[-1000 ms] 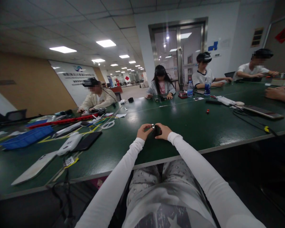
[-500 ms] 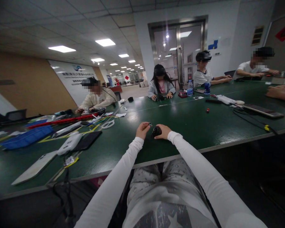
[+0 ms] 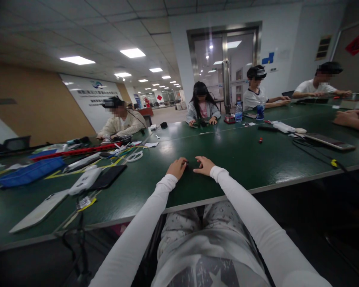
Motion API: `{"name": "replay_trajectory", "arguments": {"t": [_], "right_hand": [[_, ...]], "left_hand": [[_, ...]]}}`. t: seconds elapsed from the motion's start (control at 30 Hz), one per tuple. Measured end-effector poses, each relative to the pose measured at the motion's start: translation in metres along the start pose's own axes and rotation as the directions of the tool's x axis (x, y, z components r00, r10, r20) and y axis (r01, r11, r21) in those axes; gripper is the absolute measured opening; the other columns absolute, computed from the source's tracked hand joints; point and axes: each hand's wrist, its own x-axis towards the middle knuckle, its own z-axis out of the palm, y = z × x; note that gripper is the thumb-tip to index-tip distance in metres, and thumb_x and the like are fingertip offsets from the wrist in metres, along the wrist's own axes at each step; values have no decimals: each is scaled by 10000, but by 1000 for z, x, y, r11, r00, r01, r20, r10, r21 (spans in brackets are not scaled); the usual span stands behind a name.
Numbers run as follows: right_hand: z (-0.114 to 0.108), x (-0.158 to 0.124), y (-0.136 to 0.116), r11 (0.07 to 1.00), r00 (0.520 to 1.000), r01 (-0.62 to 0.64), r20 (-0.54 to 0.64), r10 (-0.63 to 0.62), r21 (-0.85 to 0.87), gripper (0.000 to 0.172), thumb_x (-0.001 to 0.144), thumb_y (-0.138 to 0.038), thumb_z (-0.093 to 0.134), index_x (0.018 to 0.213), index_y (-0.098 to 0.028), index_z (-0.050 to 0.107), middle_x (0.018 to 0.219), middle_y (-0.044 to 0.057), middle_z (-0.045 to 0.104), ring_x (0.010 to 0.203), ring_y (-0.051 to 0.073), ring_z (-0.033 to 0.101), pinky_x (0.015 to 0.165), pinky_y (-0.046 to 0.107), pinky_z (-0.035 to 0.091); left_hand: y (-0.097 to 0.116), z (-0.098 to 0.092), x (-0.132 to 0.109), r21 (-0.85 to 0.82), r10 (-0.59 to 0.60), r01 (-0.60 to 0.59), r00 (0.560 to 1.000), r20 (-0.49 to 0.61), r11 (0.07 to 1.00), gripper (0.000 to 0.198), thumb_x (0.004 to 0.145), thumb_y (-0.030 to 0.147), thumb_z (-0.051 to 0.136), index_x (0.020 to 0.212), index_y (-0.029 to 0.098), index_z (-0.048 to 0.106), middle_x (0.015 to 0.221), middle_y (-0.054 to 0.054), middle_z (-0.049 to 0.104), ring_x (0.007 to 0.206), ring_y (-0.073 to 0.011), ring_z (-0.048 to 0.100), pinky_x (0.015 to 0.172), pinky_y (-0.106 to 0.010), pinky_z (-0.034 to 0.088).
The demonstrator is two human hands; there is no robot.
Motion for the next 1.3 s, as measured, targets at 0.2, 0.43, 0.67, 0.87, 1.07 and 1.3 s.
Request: {"name": "replay_trajectory", "arguments": {"t": [0.2, 0.43, 0.67, 0.87, 1.07, 1.3], "right_hand": [[1, 0, 3, 1000, 1000, -4, 12, 4, -8, 642, 624, -400, 600, 1171, -164, 361, 1022, 93, 480, 643, 90, 518, 663, 296, 445], [3, -2, 4, 999, 999, -32, 13, 32, -6, 600, 621, -314, 624, 1154, -173, 387, 1006, 81, 490, 647, 86, 525, 693, 303, 446], [5, -5, 7, 999, 999, -34, 27, 34, -12, 586, 624, -285, 621, 1152, -181, 387, 985, 71, 511, 658, 93, 528, 660, 292, 453], [6, -5, 7, 999, 999, -35, 36, 36, -18, 573, 626, -273, 619, 1145, -186, 392, 978, 66, 526, 669, 97, 529, 655, 287, 452], [7, -5, 8, 999, 999, -28, 35, 29, -15, 571, 621, -263, 619, 1140, -182, 397, 956, 61, 540, 667, 97, 528, 657, 288, 448], [6, -5, 6, 999, 998, -44, 51, 45, -7, 570, 623, -252, 619, 1144, -186, 398, 949, 59, 545, 682, 102, 530, 659, 287, 449]], "left_hand": [[-73, -36, -17, 137, -323, 326, 945, -44, 935, 236, 761, 250, 401, 986, 207, 458, 891, -68, 553, 890, -179, 498, 760, -294, 374], [-142, -79, -57, 188, -512, 533, 845, -151, 825, 220, 756, 263, 409, 957, 190, 458, 892, -80, 569, 886, -185, 507, 743, -299, 388], [-151, -81, -64, 110, -530, 570, 807, -259, 814, 196, 739, 226, 422, 919, 173, 476, 917, -74, 552, 877, -167, 509, 771, -294, 384], [-156, -81, -65, 98, -540, 598, 774, -330, 796, 176, 730, 222, 427, 883, 163, 489, 930, -77, 532, 895, -166, 491, 795, -304, 374], [-163, -80, -65, 97, -557, 612, 765, -323, 784, 162, 724, 227, 441, 863, 165, 497, 915, -78, 534, 880, -166, 493, 783, -308, 378], [-158, -81, -65, 125, -561, 612, 775, -293, 781, 168, 713, 233, 461, 861, 171, 510, 904, -74, 537, 878, -166, 495, 784, -307, 379]]}}
